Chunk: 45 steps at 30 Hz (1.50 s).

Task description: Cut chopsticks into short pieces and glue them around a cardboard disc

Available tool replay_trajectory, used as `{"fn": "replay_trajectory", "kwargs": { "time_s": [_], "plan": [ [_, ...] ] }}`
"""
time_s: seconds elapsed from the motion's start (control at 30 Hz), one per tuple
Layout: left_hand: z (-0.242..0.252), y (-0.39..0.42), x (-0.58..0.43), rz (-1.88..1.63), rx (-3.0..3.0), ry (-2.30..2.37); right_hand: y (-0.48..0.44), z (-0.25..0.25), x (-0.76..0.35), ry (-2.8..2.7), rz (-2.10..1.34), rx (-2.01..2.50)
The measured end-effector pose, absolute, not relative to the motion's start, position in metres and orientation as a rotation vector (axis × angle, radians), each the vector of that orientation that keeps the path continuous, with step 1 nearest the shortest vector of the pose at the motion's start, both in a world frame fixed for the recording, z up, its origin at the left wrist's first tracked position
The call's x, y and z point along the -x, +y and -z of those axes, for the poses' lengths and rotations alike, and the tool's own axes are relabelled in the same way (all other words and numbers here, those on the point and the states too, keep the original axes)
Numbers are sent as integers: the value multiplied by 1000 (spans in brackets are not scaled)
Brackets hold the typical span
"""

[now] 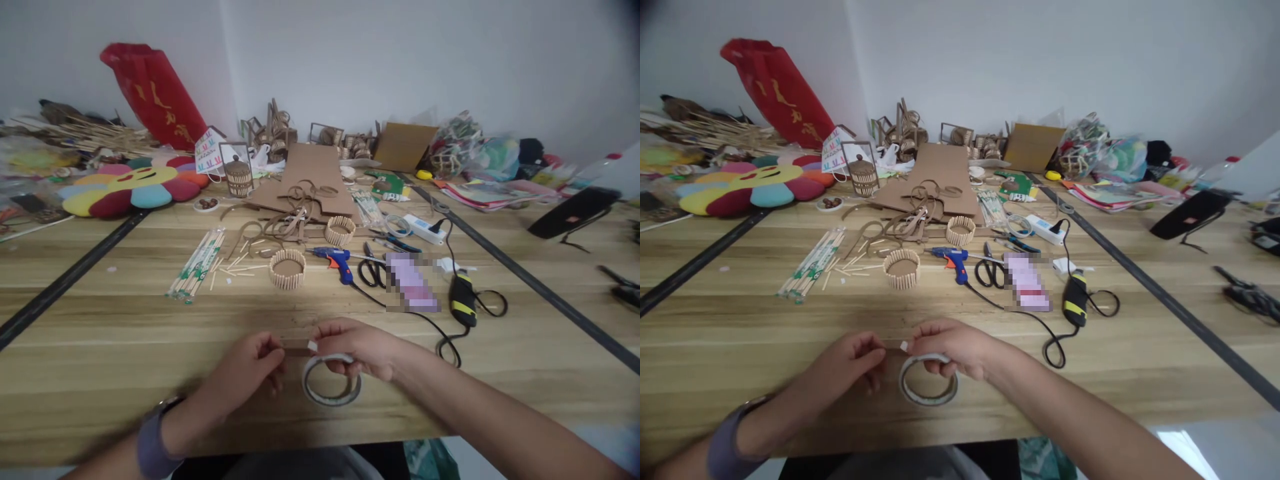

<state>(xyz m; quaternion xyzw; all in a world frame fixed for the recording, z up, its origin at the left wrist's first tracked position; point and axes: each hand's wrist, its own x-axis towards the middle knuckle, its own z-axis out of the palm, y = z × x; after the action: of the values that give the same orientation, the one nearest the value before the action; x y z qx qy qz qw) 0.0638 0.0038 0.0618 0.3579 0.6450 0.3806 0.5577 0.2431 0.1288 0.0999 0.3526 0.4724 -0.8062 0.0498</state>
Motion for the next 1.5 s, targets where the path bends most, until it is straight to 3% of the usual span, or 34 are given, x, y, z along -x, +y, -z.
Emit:
{"fn": "replay_trajectory", "kwargs": {
  "time_s": [0.17,0.37,0.53,0.6,0.7,1.5],
  "plan": [
    [-58,-1,-63,-699,-961,1618,136,-88,-250,1436,2411,-1079],
    [-59,4,-58,-774,-1013,1568,150,-90,-266,1416,2422,-1091],
    [-54,-16,-52,-734,-2079,1761,152,-100,-273,1477,2354,-1077],
    [-47,-26,-47,-540,-2604,1600,150,-104,-275,1498,2316,-1096],
    [-39,-34,-40,-256,-2932,1532,146,-107,-278,1507,2251,-1123],
    [-29,-63,-60,-327,-2903,1984,121,-103,-188,2009,1538,-1049]
  ]
}}
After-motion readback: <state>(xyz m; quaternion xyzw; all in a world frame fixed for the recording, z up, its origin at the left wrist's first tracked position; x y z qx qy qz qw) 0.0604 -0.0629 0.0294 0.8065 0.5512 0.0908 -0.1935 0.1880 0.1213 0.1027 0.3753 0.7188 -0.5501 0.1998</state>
